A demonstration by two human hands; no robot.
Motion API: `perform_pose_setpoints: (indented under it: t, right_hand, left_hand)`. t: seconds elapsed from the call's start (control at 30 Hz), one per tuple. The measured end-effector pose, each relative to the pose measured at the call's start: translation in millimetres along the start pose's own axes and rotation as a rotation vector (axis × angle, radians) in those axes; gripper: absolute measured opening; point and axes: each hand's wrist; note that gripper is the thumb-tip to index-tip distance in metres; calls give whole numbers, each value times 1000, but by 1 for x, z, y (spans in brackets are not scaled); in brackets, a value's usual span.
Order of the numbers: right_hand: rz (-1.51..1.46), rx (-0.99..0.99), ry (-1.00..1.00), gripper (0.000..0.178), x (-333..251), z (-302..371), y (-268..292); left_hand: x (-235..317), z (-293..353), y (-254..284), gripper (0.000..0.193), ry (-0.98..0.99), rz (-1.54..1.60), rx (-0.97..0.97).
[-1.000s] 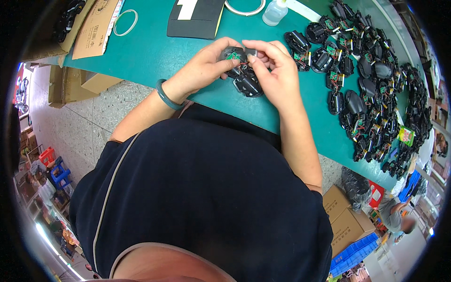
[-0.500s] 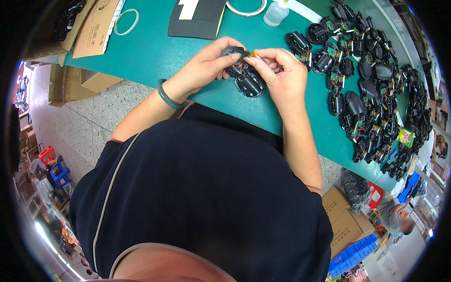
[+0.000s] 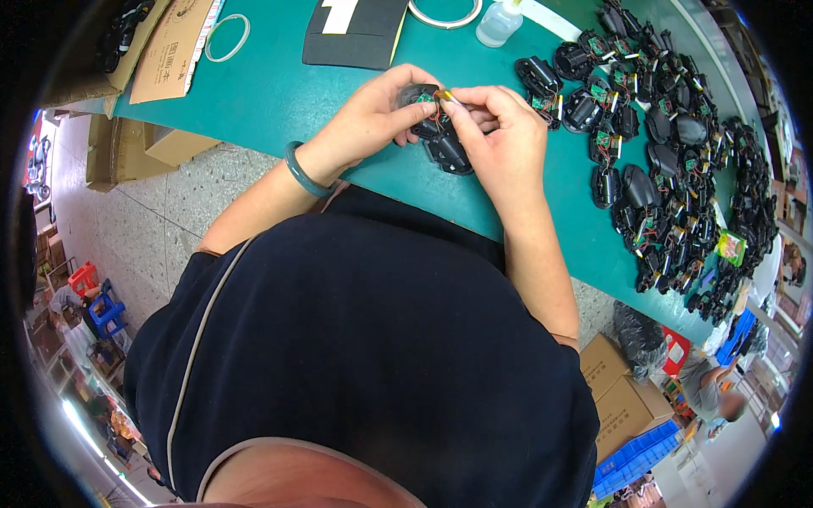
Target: The person assembles a small black electronic device by inserting a circuit board, applying adhesive from a bottle, closing the casing, and wrapping the exterior with white tape. The work is performed on a green table with many similar devices nearby.
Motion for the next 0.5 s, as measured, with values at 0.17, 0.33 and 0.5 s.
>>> perform_pose_setpoints:
  t: [0.17, 0.33, 0.5]
  right_hand:
    - [170, 15, 172, 11, -5, -4, 4]
    - [122, -5, 170, 12, -3, -5, 1]
    - [140, -17, 254, 11, 1, -4, -6]
  left_hand:
    - [-1, 0, 2, 24, -3, 91, -2]
    - [-1, 1, -1, 22, -37, 19, 17]
    - [1, -1, -1, 20, -9, -59, 32]
Point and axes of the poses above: each hand's wrist, its own z-axis away from the middle knuckle, its own y-axis out of the back of the hand, x = y × z, and after that the axes turned 5 degrees about -z, right-handed
